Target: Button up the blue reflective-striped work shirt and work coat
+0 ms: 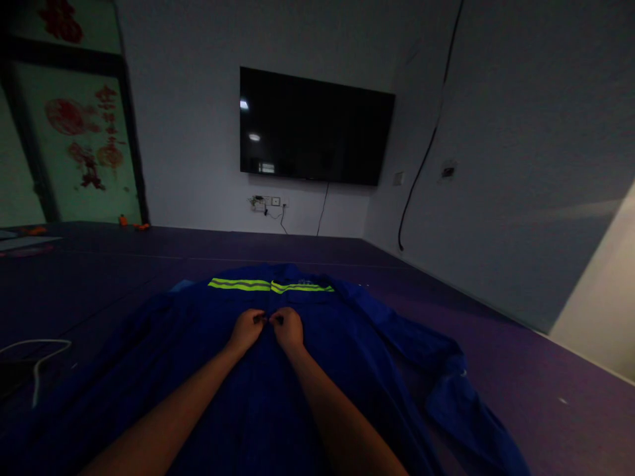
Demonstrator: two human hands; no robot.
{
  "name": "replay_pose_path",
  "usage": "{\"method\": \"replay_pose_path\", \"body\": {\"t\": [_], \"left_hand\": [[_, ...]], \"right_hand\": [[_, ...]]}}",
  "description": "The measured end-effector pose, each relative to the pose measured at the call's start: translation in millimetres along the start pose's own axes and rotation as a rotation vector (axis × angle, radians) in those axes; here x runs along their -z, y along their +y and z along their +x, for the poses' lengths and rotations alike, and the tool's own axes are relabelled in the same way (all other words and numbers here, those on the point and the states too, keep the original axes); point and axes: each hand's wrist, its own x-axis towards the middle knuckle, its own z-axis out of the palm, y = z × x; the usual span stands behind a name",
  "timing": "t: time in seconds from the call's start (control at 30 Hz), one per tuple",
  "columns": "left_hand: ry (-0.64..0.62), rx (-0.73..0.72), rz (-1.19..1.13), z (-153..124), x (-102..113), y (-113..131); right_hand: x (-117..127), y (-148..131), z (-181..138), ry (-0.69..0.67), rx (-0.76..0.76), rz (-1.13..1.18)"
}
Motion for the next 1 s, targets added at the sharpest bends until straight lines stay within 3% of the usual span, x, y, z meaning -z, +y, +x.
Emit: {"method": "replay_pose_path", "body": {"t": [0.23,0.57,1.0], "left_hand": [[0.005,-0.039,0.066,0.3,-0.5,-0.5],[-0.032,-0.064,-0.011,1.0,-1.4,-3.6],[-0.091,-0.05,-0.051,1.3,-2.8,-1.0]], "right_hand": [[-0.7,0.6,-0.6,0.012,-0.012,-0.001],[0.7,-1.0,-0.8,0.014,-0.012,-0.005],[3.0,-7.0,-5.4,0.037,-0.065,-0.156]]}}
